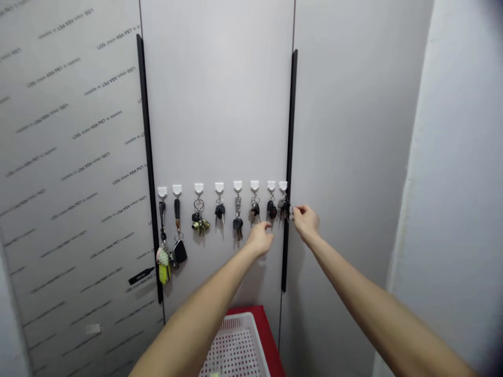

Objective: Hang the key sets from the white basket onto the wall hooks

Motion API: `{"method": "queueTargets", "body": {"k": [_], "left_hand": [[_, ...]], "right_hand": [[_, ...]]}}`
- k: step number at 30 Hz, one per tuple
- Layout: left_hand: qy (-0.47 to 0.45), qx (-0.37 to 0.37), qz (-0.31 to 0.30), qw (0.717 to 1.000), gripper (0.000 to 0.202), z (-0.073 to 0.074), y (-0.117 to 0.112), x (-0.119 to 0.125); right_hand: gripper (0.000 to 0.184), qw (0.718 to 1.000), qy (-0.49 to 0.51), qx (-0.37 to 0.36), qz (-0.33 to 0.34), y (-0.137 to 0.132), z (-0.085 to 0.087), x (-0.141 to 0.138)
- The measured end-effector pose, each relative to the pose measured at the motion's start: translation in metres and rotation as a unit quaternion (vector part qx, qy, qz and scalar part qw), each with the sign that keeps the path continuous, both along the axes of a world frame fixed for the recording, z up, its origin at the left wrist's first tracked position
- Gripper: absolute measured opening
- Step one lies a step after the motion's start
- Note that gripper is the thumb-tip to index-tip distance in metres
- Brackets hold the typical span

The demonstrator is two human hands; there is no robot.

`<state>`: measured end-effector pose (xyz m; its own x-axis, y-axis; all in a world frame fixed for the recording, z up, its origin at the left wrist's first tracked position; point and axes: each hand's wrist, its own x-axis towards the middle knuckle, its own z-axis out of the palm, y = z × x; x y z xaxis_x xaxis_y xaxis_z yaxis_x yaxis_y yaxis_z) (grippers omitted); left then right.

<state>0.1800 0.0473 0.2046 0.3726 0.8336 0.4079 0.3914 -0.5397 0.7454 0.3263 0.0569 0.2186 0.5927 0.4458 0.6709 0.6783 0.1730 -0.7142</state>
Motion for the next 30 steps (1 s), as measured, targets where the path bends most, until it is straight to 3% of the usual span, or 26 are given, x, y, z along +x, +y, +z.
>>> {"method": "queueTargets", "body": {"k": [3, 5, 9, 12, 14, 16, 19, 26, 30], "left_hand": [[-0.059, -0.037, 0.018, 0.997, 0.031, -0.028, 0.008, -0.034], [-0.094, -0.053, 0.045, 0.993, 0.029, -0.042, 0.014, -0.057], [-0.157, -0.062, 0.091, 0.981, 0.029, -0.052, 0.016, -0.101], [-0.235, -0.078, 0.073, 0.966, 0.032, -0.053, 0.009, -0.13], [-0.272, -0.099, 0.063, 0.955, 0.031, -0.053, 0.003, -0.147], [-0.3, -0.14, 0.074, 0.941, 0.028, -0.057, -0.003, -0.162], [-0.309, -0.2, 0.101, 0.924, 0.026, -0.074, -0.013, -0.176], [-0.254, -0.296, 0.143, 0.91, 0.016, -0.149, -0.054, -0.17], [-0.235, -0.326, 0.142, 0.905, 0.016, -0.171, -0.071, -0.161]], "right_hand": [[0.024, 0.999, 0.018, 0.013, 0.05, -0.009, -0.024, -0.029], [0.023, 0.988, 0.03, -0.011, 0.154, -0.01, -0.037, -0.059], [0.019, 0.916, 0.071, -0.127, 0.375, -0.01, -0.058, -0.131], [0.011, 0.868, 0.104, -0.172, 0.454, -0.014, -0.066, -0.177], [0.005, 0.848, 0.139, -0.196, 0.472, -0.019, -0.069, -0.199], [0.011, 0.833, 0.165, -0.222, 0.479, -0.025, -0.071, -0.213], [0.016, 0.817, 0.171, -0.266, 0.482, -0.035, -0.082, -0.224], [0.026, 0.796, 0.168, -0.376, 0.443, -0.073, -0.153, -0.224], [0.03, 0.782, 0.157, -0.428, 0.425, -0.082, -0.189, -0.214]]}}
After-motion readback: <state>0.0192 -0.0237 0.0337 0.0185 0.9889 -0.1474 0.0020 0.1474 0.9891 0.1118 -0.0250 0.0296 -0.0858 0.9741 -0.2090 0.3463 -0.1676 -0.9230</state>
